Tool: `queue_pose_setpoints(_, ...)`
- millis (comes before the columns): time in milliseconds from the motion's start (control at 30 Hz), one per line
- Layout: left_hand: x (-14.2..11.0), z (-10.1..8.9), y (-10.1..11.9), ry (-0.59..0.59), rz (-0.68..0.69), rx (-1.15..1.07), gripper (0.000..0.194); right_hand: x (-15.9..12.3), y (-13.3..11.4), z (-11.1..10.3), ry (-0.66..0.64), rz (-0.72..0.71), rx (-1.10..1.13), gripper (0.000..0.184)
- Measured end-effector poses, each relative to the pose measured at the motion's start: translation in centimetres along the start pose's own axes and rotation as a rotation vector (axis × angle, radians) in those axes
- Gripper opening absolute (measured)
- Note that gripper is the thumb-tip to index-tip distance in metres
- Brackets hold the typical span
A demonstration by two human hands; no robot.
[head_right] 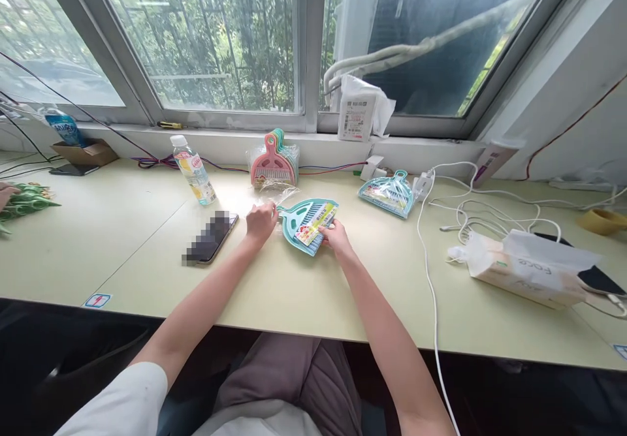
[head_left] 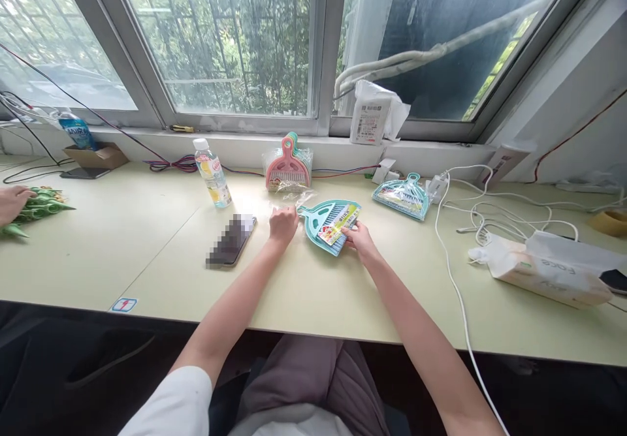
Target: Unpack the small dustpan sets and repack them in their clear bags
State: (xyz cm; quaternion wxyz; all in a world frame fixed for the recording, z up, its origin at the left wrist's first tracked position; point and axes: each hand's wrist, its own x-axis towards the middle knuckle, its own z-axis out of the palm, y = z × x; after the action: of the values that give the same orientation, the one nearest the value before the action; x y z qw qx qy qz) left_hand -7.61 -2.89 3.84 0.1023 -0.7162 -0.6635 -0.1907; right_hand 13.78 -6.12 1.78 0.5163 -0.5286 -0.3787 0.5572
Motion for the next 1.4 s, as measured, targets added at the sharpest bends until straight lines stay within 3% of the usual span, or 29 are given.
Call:
queue_pose_setpoints(100, -0.3, 0.4, 0.3, 0.046, 0.03, -0.073, 0.028, 0.4, 0.6, -0.1, 0.078, -0.041, 0.062, 0.021)
queue_pose_setpoints(300, -0.7, 1.4, 0.7, 0.183, 0.049, -0.284, 0.04, 0.8, 1.1, -0.4, -0.015, -0.039, 0.141, 0.018)
queue_pose_setpoints(433, -0.5, 2.0, 0.2, 0.107, -0.069, -0.41, 0.058, 0.5, 0.9, -0.2, -0.013, -0.016, 0.112, 0.016)
queue_pose_setpoints(600, -0.3, 2.4, -0.2, 0.082, -0.029, -0.488, 0.053, 0.4, 0.8, -0.4, -0.027, -0.074, 0.077, 0.017)
queue_pose_setpoints(867, -0.8, 0.2, 0.8, 0.047, 0.017, -0.491, 0.056, 0.4, 1.0, 0.2, -0.131, -0.19, -0.05, 0.025)
queue_pose_setpoints(1200, -2.1, -0.2, 3.3, 0.117, 0.343, -0.495, 0.045, -0.4, 0.7, 0.7, -0.111, -0.194, 0.051, 0.037)
queue_pose_setpoints(1300, -2.5, -0.7, 3.4, 0.232, 0.282, -0.513, 0.045, -0.3, 0.6, 0.5, -0.095, -0.222, 0.109, 0.038)
queue_pose_setpoints(1400, -2.9, -1.6, 3.8, 0.402, 0.018, -0.552, 0.05, -0.5, 0.3, 0.5, -0.046, -0.274, 0.191, 0.038)
